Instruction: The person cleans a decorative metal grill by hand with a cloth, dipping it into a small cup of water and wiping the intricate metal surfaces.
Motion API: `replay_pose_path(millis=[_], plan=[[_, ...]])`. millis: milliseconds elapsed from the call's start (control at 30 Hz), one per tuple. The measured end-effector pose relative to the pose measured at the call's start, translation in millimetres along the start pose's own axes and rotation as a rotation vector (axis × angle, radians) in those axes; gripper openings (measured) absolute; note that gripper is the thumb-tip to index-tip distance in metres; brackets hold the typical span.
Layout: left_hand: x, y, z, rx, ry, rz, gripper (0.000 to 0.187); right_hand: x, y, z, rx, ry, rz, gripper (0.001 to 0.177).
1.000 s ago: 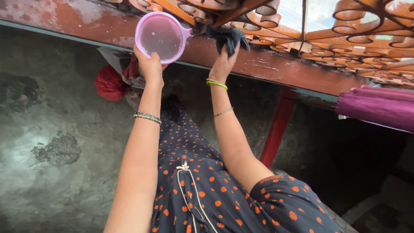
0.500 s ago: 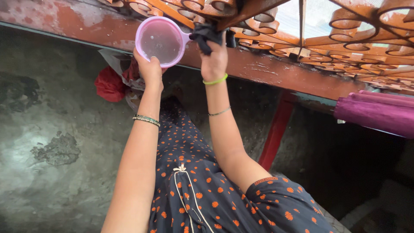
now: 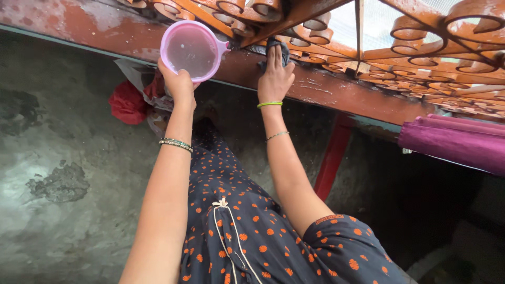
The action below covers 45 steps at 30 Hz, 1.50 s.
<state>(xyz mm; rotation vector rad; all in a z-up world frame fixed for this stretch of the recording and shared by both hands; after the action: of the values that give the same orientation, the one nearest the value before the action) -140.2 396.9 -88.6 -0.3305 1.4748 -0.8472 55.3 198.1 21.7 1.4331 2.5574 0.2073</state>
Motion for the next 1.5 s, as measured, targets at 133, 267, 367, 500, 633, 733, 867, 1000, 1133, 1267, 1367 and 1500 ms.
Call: replay_pose_path(millis=[133,267,367,500,633,733,867,1000,1133,1267,1367,1500], plan=[[-2.5,1.7,-0.2,0.026,0.002,0.005,0.073,12.5,1.7,42.9,0.219,0.085,0.144,0.071],[-4.1,-0.3,1.4,0.036,0.011,0.008,0.070,24.4,14.9,68.2,0.027,0.683,0.189,0.091],[-4.8,-1.7,1.5,0.038,0.007,-0.009,0.068,17.0,8.6,68.6,0.105,1.550,0.348,0.102],[1.6,1.1,-2.0,0.011,0.076,-0.034,0.068,28.9,-5.7,14.8,0.409,2.510,0.551,0.095],[1.9,8.8,2.2,0.067,0.010,-0.008,0.073,10.8,-7.2,-24.3,0.320,2.620,0.517,0.090],[2.5,6.6,0.9,0.065,-0.019,-0.023,0.078,-20.1,-20.9,-29.1,0.147,2.395,0.578,0.092],[8.9,-0.5,1.8,0.075,-0.013,-0.073,0.082,-53.7,-18.0,-5.9,-0.089,2.091,0.573,0.089],[15.9,-13.9,6.4,0.123,0.009,0.047,0.081,-42.5,-8.3,1.5,-0.250,1.127,0.167,0.082],[27.5,-32.4,21.5,0.149,0.070,-0.020,0.084,-34.9,0.6,8.5,-0.259,0.990,0.184,0.080],[33.2,-48.7,35.5,0.182,0.141,-0.040,0.083,-41.6,13.9,22.1,0.123,0.559,0.418,0.081],[33.9,-53.3,46.1,0.217,0.186,-0.037,0.080,-35.6,24.8,18.9,-0.013,0.766,0.329,0.085],[30.7,-62.7,62.3,0.259,0.211,0.048,0.082,-40.2,15.2,30.4,0.192,2.221,0.691,0.095]])
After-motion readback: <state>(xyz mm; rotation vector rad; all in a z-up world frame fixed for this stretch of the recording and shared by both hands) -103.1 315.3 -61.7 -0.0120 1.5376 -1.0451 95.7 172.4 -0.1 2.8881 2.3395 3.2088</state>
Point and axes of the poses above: each hand's wrist, its own y-axis towards the middle knuckle, its own z-axis out of the palm, x = y × z, the point moved 9 cm from there along y, towards the middle knuckle, and after that the axes turned 4 degrees about y, right-handed, at the moved point
